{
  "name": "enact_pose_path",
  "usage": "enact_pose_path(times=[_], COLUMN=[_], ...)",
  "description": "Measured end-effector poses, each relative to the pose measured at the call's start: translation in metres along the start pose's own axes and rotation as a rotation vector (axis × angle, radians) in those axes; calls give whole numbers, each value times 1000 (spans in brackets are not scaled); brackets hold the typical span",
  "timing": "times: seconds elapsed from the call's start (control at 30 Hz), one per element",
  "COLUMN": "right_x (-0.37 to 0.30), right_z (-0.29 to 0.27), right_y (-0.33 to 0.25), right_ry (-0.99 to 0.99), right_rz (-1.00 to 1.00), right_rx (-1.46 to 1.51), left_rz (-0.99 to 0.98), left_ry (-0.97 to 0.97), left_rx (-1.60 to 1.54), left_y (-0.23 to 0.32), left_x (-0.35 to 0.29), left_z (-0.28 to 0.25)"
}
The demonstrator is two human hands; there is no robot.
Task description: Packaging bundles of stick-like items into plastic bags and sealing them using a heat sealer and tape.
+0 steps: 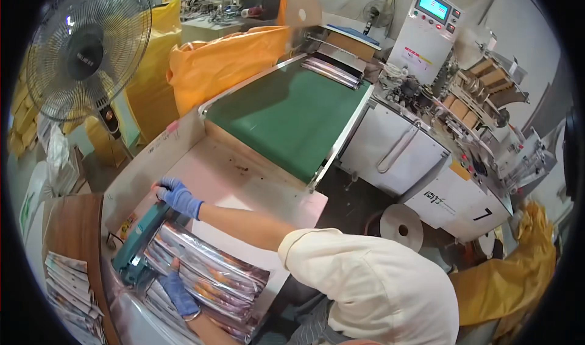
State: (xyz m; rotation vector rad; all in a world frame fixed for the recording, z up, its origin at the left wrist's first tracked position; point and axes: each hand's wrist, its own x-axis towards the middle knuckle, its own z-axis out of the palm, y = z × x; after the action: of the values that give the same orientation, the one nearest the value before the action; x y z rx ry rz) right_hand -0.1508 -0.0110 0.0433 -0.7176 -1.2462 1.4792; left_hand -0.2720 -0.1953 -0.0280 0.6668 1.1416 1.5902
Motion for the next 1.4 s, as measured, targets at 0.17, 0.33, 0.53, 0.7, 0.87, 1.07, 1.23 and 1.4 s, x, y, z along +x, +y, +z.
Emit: enact_pose_path(times=[0.17,0.33,0.53,0.7,0.87,1.07,1.23,1.4], right_x=[-22,-134,-255,-335,-361,-434,-527,-530], right_z=[-40,1,48,-58,-71,88,176,126], right_y=[7,28,27,-33,-25,-77,-59,10], right_ry=[119,26,-318,-454,-808,-1064,-1078,-1436], right_rz=[-78,269,599,985,660,129,-360,-224], right_rx=[-17,-302,-322,41,-86,70,68,-236], left_rz=[68,29,193,-122,186,417,144,-77], left_ry=[-59,-75,272,378,464,893,1104,612], left_rx=[-12,232,520,293,-9,213,1034,1310], left_y=[14,57,22,-19,-29,68,-1,-5], left_x=[-17,-32,-163,-277,-370,-502,-629,-638], left_z=[37,-46,-69,21,51,-31,-203,-220])
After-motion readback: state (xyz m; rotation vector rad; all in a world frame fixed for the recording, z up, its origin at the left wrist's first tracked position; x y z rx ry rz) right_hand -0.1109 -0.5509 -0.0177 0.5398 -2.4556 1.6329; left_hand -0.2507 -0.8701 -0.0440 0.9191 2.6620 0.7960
